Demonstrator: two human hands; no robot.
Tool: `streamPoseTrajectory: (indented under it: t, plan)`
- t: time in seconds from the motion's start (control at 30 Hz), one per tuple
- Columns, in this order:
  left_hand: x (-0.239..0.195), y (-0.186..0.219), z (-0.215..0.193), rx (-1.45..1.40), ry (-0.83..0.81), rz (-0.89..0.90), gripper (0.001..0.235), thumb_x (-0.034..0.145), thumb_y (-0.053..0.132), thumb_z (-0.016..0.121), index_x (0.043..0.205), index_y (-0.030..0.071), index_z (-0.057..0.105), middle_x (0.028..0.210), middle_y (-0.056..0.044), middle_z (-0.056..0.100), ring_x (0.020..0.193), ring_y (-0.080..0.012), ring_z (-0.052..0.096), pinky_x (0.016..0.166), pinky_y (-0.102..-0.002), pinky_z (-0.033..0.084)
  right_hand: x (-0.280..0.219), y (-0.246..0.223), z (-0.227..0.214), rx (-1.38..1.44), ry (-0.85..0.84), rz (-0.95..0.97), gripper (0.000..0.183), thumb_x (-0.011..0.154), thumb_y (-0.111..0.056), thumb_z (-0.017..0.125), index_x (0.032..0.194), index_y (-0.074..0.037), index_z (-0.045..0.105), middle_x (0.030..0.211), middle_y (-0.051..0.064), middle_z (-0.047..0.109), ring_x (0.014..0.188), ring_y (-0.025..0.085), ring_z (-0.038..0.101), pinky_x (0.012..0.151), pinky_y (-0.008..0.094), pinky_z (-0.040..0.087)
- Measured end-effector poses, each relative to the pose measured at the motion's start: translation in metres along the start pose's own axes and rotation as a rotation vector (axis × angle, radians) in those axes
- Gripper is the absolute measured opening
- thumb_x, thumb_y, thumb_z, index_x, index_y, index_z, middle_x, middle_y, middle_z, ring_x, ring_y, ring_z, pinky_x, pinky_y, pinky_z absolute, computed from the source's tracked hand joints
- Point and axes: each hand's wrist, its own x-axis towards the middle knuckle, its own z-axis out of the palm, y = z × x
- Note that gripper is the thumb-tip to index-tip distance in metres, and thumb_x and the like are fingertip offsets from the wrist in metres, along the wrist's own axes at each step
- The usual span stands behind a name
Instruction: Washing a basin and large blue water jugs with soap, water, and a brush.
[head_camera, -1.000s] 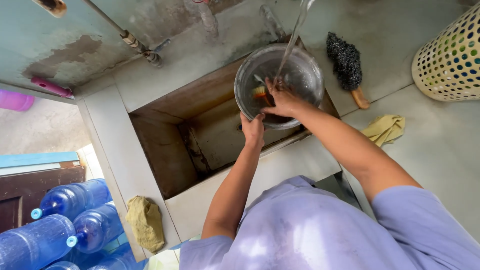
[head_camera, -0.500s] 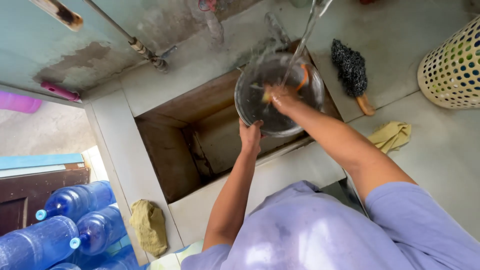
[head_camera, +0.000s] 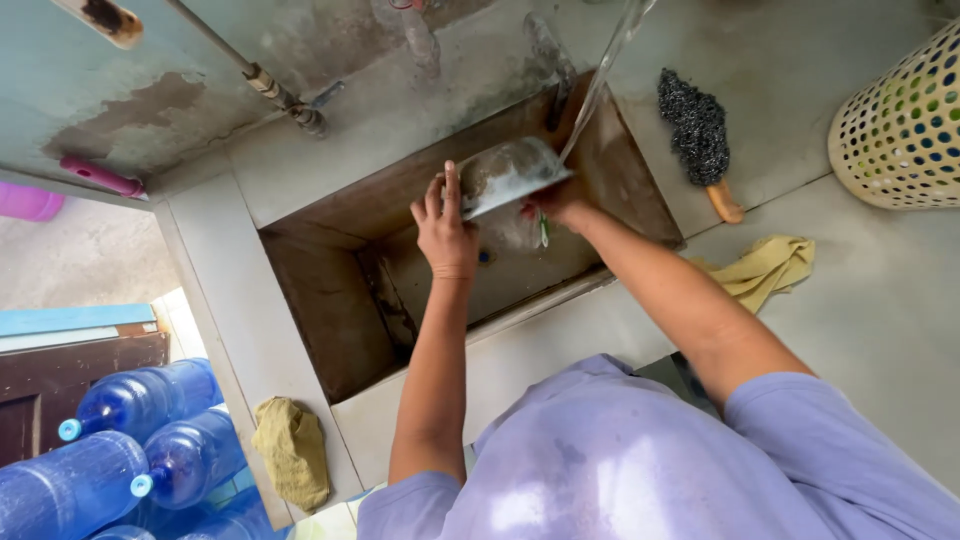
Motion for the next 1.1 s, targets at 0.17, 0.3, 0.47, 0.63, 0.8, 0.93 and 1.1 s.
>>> streamPoseTrajectory:
  t: [0.17,0.3,0.47,0.63,0.8,0.93,1.1]
  plan:
    - [-0.008,0.002,-0.015,-0.055,0.237,0.128,0.093,0.071,-0.011,0.059,0.156,0.025,0.046,0.144,-0.012,0.056,0.12,-0.0397,0.051,0.095,-0.046,0.053,0.002,0.017,-0.002,0.2,0.169,-0.566,0.065,0.072,-0.023,0.087,0.122,0.003,0.056,0.107,0.023,0.071,0.095,0.041,0.069,0.075,0.055,0.058]
    - [-0.045,-0.009,0.043,-0.302,0.175,-0.423,0.075,0.082,-0.009,0.06,0.152,0.016,0.055,0.135,-0.014,0.058,0.114,-0.0376,0.055,0.094,-0.046,0.049,-0.051,-0.04,-0.003,-0.596,0.217,-0.754,0.031,0.082,-0.009,0.084,0.107,-0.005,0.065,0.095,0.006,0.073,0.087,0.024,0.072,0.073,0.042,0.058]
    - [-0.077,-0.004,0.104,-0.742,-0.003,-0.975,0.041,0.091,0.009,0.062,0.132,0.01,0.066,0.106,-0.013,0.071,0.088,-0.0228,0.065,0.076,-0.039,0.054,-0.071,-0.084,0.005,-0.232,-0.067,-0.195,0.025,0.092,-0.01,0.081,0.108,-0.008,0.062,0.081,0.005,0.062,0.062,0.016,0.057,0.056,0.033,0.048]
    - [-0.085,-0.002,0.149,-1.102,-0.288,-1.345,0.032,0.092,0.021,0.068,0.117,0.002,0.063,0.102,-0.012,0.07,0.079,-0.0254,0.069,0.059,-0.041,0.059,-0.074,-0.118,-0.019,0.325,-0.083,-0.214,0.024,0.089,-0.011,0.075,0.11,-0.011,0.063,0.08,0.005,0.066,0.061,0.017,0.067,0.055,0.035,0.057]
    - [-0.085,-0.004,0.154,-1.076,-0.462,-1.339,0.03,0.087,0.014,0.068,0.107,-0.009,0.066,0.101,-0.022,0.073,0.077,-0.0305,0.073,0.056,-0.043,0.064,-0.109,-0.162,-0.028,0.451,-0.182,-0.079,0.024,0.089,-0.007,0.076,0.109,-0.004,0.063,0.088,0.006,0.069,0.075,0.02,0.075,0.069,0.042,0.067]
    - [-0.082,0.005,0.123,-1.003,-0.474,-1.263,0.033,0.088,0.01,0.072,0.108,-0.016,0.066,0.106,-0.018,0.069,0.079,-0.027,0.072,0.06,-0.044,0.063,-0.125,-0.173,-0.02,0.222,-0.224,0.017,0.025,0.087,-0.007,0.073,0.111,-0.007,0.068,0.086,0.011,0.072,0.073,0.021,0.076,0.068,0.039,0.066]
    - [-0.086,-0.015,0.102,-1.125,-0.447,-1.212,0.044,0.087,0.002,0.061,0.127,-0.004,0.047,0.105,-0.022,0.066,0.076,-0.0322,0.07,0.059,-0.047,0.067,-0.152,-0.195,-0.008,-0.899,0.079,-0.2,0.029,0.081,-0.014,0.08,0.109,-0.014,0.071,0.093,0.008,0.074,0.086,0.027,0.071,0.078,0.043,0.055]
